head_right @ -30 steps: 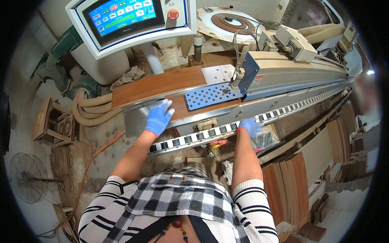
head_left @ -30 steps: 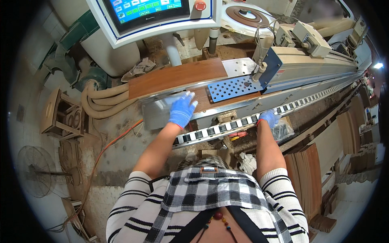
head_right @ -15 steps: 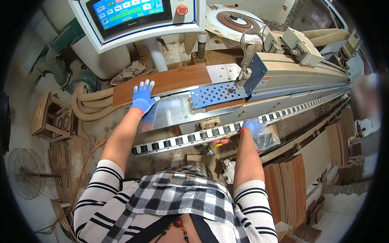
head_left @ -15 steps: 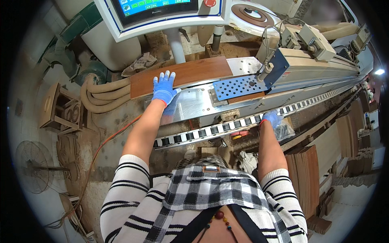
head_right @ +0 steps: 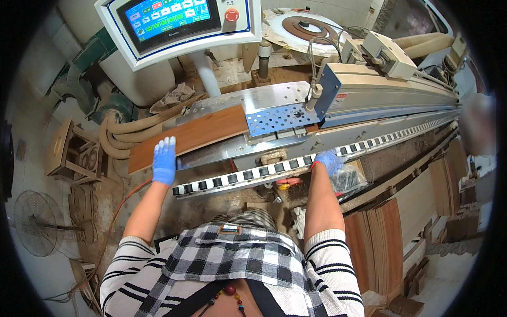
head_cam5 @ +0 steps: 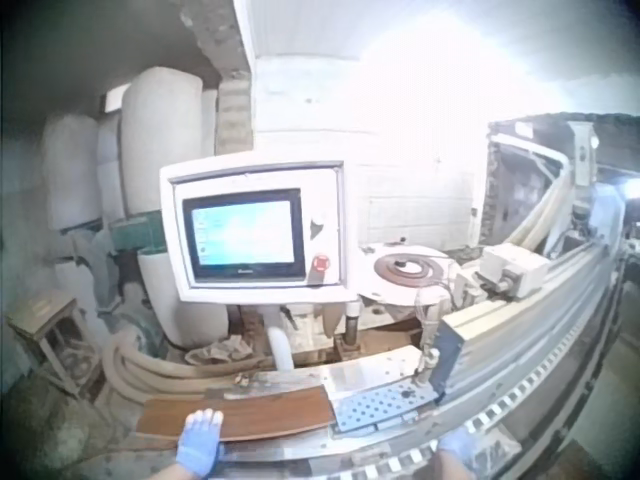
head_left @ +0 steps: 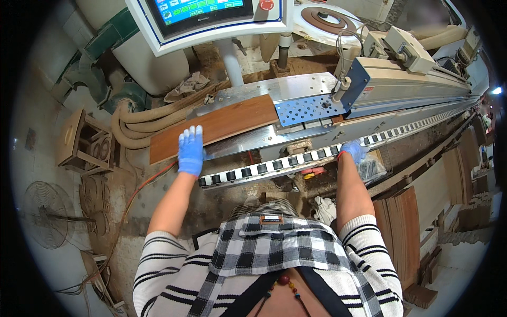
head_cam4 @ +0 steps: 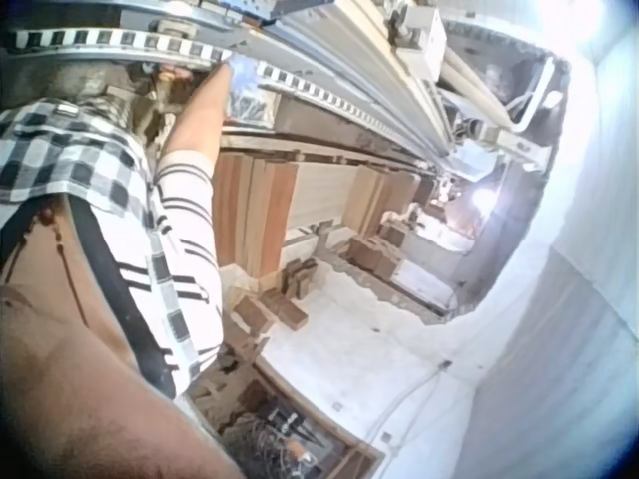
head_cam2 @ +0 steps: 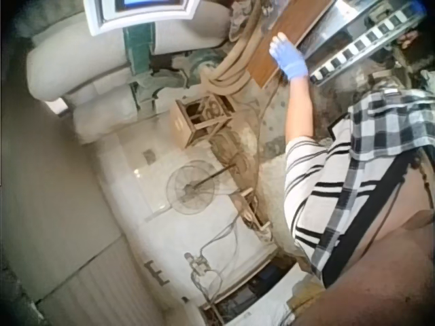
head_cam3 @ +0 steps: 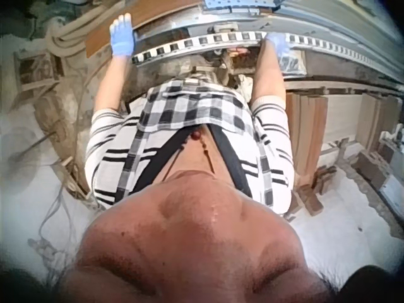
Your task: The person operates a CNC woodworking machine, placing wooden planks onto the machine bed and guiding them through the automated cutting process. They wear blue gloves and repeatedly position the planks for processing, then remove the finished pieces.
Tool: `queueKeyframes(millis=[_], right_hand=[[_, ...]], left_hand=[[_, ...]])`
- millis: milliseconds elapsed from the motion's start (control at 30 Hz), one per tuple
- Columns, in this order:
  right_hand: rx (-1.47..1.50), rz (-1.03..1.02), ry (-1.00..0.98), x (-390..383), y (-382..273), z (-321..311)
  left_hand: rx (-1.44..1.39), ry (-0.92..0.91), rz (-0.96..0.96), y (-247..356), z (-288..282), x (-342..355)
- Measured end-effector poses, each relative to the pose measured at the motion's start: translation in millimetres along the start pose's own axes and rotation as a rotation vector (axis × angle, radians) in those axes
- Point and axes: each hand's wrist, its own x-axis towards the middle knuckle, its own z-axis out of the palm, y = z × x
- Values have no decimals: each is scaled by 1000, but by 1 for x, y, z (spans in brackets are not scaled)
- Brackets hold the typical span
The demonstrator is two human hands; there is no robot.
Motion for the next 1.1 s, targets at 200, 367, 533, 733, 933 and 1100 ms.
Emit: queueKeyframes(millis=[200,367,533,733,933,1100], right_hand=[[-5,-18,36,-4,-1,2],[-2,-17,24,-8,-4,-4],[17,-24,63,4,3,6],[-17,-30,-9,-14,-6,-12],[-76,-47,-17,-9,-4,-7],[-50,-21,9,0,0,-1]], left_hand=[[-2,4,119,-34,8,-66],[-85,-76,169,11,-15,-47],[-242,-207,334,57,-14,-4],[-334,-244,311,73,6,32],[-462,-232,195,70,0,35],[-316,-205,-13,34,-10,0]])
